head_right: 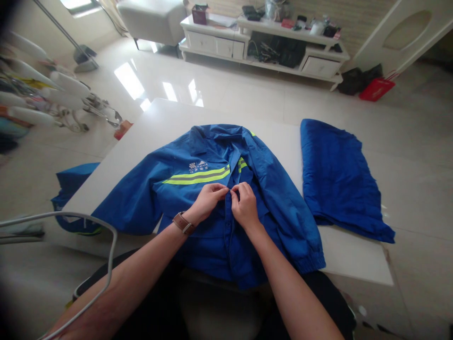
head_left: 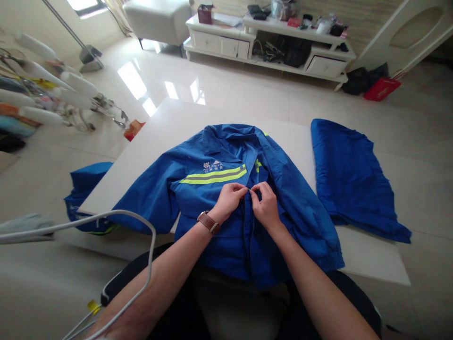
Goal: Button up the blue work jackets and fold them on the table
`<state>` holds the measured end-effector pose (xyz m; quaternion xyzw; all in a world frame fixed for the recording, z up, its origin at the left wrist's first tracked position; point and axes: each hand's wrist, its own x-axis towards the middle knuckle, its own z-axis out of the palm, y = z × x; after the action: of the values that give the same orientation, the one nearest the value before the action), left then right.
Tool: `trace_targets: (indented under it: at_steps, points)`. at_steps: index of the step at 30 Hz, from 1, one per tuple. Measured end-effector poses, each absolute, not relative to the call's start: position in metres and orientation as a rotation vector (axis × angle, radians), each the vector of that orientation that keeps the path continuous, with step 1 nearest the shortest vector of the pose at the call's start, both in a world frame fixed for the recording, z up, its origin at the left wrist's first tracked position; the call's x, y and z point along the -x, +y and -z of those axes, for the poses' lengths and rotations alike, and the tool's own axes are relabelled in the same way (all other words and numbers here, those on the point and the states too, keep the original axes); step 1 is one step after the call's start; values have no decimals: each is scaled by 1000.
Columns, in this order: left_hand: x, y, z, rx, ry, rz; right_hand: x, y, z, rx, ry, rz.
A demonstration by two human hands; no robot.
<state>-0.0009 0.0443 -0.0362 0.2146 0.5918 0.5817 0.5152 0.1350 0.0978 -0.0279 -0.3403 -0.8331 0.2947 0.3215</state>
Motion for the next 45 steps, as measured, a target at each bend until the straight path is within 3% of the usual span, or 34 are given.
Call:
trace_targets:
  at_steps: [9,17,20,30,39,45]
  points:
    - [-1,42,31,-406,1417,-1506,-129,97,22,923,-2153,-826]
    - [-5,43,27,-661,1405,-1509,-129,115,42,1201,-1562,-1615]
    - [-8,42,29,-687,1430,-1483,-131,115,44,1175,-1463,-1718]
    - [-4,37,25,-1069,1803,-1232,-131,117,54,1288,-1545,-1533]
    - [-4,24,49,-1169,1799,-867,-148,110,52,1351,-2246,-1098]
    - [-27,8,60,-1327,1781,-711,-155,102,48,1266,-2362,-795]
